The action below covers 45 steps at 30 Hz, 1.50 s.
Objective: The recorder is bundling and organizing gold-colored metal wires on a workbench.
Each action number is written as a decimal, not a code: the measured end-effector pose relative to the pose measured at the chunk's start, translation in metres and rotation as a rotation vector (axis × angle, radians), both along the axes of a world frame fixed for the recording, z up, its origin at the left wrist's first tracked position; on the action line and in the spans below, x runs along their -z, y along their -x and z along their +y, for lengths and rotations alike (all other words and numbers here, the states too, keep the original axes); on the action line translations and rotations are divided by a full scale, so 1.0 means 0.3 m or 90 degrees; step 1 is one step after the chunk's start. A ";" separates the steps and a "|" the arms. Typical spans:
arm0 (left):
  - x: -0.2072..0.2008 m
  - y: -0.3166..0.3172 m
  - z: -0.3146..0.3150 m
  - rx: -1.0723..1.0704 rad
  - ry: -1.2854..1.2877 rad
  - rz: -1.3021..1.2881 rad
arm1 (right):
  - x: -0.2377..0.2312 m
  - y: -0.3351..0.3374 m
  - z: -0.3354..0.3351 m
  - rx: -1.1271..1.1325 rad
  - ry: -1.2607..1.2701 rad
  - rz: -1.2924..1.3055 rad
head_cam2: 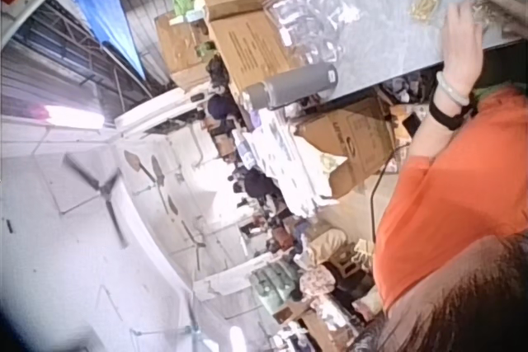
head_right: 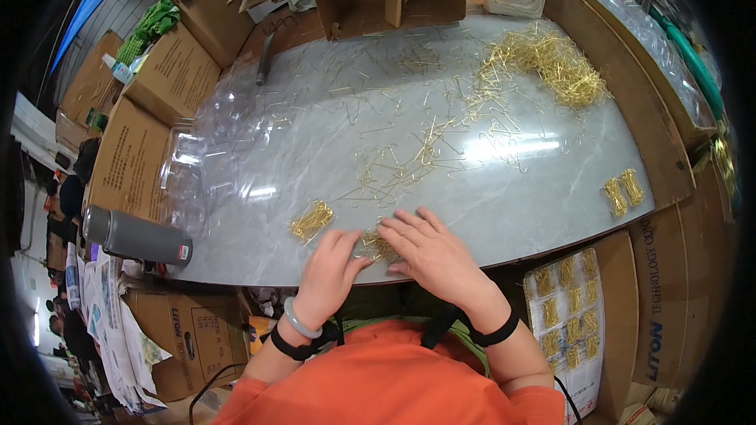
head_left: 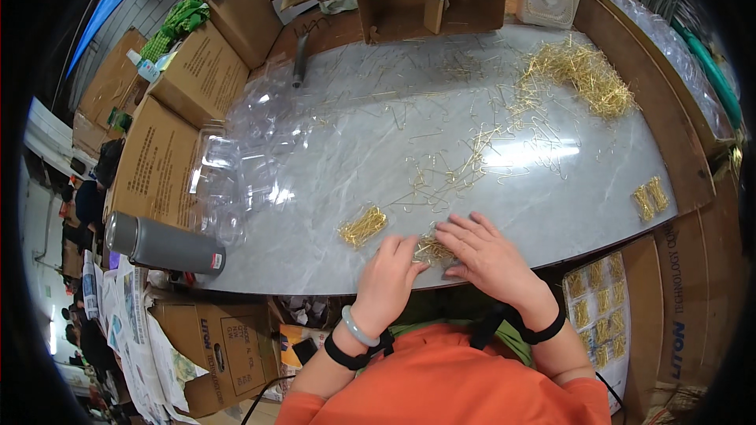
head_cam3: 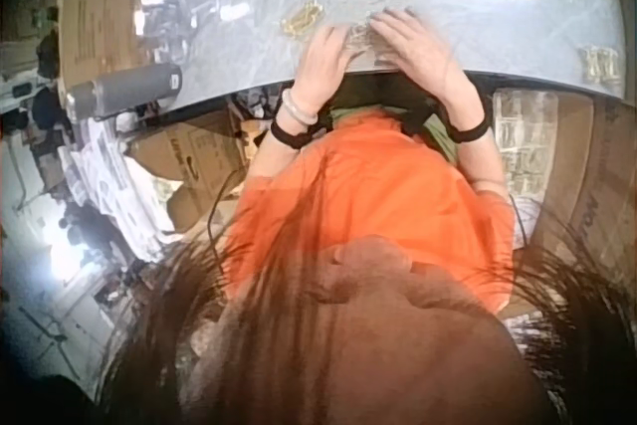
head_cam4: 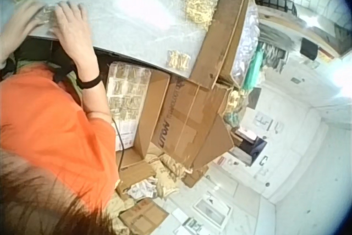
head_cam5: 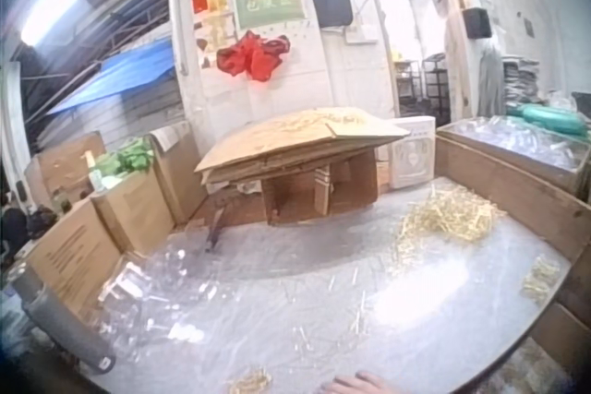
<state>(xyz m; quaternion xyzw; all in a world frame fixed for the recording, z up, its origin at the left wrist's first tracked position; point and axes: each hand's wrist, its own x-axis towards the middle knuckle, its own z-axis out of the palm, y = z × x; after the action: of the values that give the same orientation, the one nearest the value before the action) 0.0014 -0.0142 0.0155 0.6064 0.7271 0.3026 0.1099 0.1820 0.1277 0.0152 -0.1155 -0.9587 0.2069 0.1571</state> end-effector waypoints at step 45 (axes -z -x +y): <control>0.080 -0.076 0.105 0.145 -0.105 -0.067 | -0.040 -0.100 -0.003 0.098 0.162 0.071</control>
<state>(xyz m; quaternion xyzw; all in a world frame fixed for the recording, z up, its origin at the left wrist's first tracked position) 0.0241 0.0173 -0.0083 0.6752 0.6196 0.3782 0.1310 0.2121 0.1268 0.0273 -0.1962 -0.9027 0.3204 0.2096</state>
